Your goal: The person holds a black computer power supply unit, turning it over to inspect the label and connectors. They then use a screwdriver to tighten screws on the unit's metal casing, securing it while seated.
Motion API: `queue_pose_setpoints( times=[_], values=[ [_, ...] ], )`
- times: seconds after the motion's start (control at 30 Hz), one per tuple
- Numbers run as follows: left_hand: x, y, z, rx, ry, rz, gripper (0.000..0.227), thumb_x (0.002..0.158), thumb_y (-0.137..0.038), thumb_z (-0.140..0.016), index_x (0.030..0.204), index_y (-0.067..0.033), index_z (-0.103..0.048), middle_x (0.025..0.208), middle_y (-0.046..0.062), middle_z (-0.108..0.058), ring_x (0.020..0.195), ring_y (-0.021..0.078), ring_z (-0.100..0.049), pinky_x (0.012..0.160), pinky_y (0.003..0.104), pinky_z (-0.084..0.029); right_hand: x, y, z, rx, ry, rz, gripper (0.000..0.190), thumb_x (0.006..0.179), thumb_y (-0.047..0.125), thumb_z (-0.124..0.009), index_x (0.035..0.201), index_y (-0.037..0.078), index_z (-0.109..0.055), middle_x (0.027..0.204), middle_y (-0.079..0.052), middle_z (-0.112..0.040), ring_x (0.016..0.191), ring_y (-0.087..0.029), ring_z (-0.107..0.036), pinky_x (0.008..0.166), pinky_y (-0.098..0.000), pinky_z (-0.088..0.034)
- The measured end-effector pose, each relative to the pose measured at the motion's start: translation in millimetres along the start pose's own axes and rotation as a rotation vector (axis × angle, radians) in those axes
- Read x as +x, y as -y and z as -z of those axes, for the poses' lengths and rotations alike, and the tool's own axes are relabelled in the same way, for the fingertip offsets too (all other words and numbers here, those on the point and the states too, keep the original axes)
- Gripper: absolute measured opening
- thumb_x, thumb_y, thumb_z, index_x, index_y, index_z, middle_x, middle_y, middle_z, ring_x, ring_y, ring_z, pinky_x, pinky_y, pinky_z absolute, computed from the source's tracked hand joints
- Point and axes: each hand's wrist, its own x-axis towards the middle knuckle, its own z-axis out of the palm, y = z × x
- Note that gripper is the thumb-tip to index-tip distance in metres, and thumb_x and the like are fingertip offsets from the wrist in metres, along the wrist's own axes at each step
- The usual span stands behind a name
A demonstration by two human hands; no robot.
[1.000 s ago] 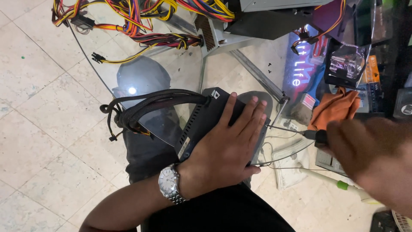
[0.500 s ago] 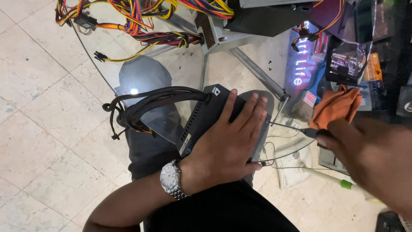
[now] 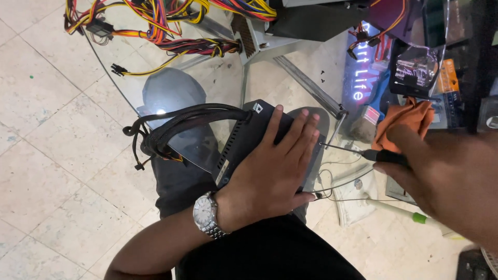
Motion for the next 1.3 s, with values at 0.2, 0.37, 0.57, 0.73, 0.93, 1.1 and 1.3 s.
queue_pose_setpoints(
  times=[0.2, 0.37, 0.57, 0.73, 0.93, 1.1, 1.3],
  values=[
    [-1, -1, 0, 0.032, 0.008, 0.006, 0.107, 0.086, -0.082, -0.049, 0.152, 0.0021, -0.045, 0.163, 0.026, -0.034, 0.153, 0.0405, -0.029, 0.126, 0.065, -0.016, 11, -4, 64, -0.179, -0.372, 0.491, 0.024, 0.108, -0.003, -0.061, 0.086, 0.007, -0.059, 0.073, -0.010, -0.051, 0.070, -0.032, -0.057, 0.061, -0.0436, -0.043],
    [-1, 0, 2, 0.028, -0.013, 0.002, 0.107, 0.086, -0.082, -0.051, 0.150, 0.0032, -0.047, 0.162, 0.027, -0.036, 0.152, 0.0423, -0.031, 0.125, 0.066, -0.018, 8, -10, 6, -0.114, -0.269, 0.315, 0.035, 0.109, 0.041, -0.057, 0.084, 0.017, -0.061, 0.071, -0.002, -0.056, 0.059, -0.023, -0.053, 0.057, -0.0380, -0.039],
    [0, 1, 3, 0.005, 0.007, -0.003, 0.107, 0.086, -0.080, -0.052, 0.151, 0.0051, -0.044, 0.162, 0.028, -0.034, 0.153, 0.0424, -0.029, 0.125, 0.066, -0.019, 4, -13, 13, -0.095, -0.087, 0.235, 0.047, 0.080, 0.048, -0.060, 0.123, 0.033, -0.048, 0.121, -0.002, -0.053, 0.097, -0.028, -0.071, 0.077, -0.0417, -0.066],
    [-1, 0, 3, -0.014, 0.007, -0.004, 0.106, 0.086, -0.079, -0.053, 0.151, 0.0045, -0.045, 0.163, 0.027, -0.034, 0.153, 0.0423, -0.028, 0.125, 0.066, -0.018, 3, -8, 6, -0.067, -0.229, 0.286, 0.041, 0.110, 0.047, -0.055, 0.079, 0.019, -0.054, 0.074, -0.004, -0.052, 0.061, -0.027, -0.058, 0.064, -0.0410, -0.047],
    [1, 0, 4, 0.073, 0.059, 0.003, 0.106, 0.086, -0.084, -0.043, 0.153, -0.0009, -0.044, 0.164, 0.023, -0.035, 0.153, 0.0399, -0.029, 0.125, 0.065, -0.018, 4, -12, 3, -0.166, -0.143, 0.184, 0.041, 0.085, 0.015, -0.071, 0.115, 0.034, -0.052, 0.112, -0.003, -0.054, 0.080, -0.027, -0.069, 0.068, -0.0431, -0.057],
    [2, 0, 5, 0.069, 0.057, -0.005, 0.103, 0.087, -0.082, -0.043, 0.152, -0.0009, -0.046, 0.163, 0.023, -0.037, 0.154, 0.0388, -0.028, 0.125, 0.065, -0.017, 2, -4, 0, 0.063, -0.099, 0.027, 0.039, 0.097, 0.067, -0.054, 0.084, 0.030, -0.056, 0.071, 0.008, -0.061, 0.068, -0.019, -0.067, 0.059, -0.0406, -0.045],
    [1, -1, 11, 0.109, 0.095, -0.017, 0.103, 0.087, -0.081, -0.045, 0.153, -0.0024, -0.043, 0.163, 0.022, -0.036, 0.155, 0.0375, -0.025, 0.126, 0.065, -0.015, -2, -19, -6, 0.435, -0.083, 0.031, 0.030, 0.091, 0.053, -0.065, 0.079, 0.026, -0.063, 0.072, 0.001, -0.063, 0.073, -0.022, -0.068, 0.066, -0.0384, -0.049]
  ],
)
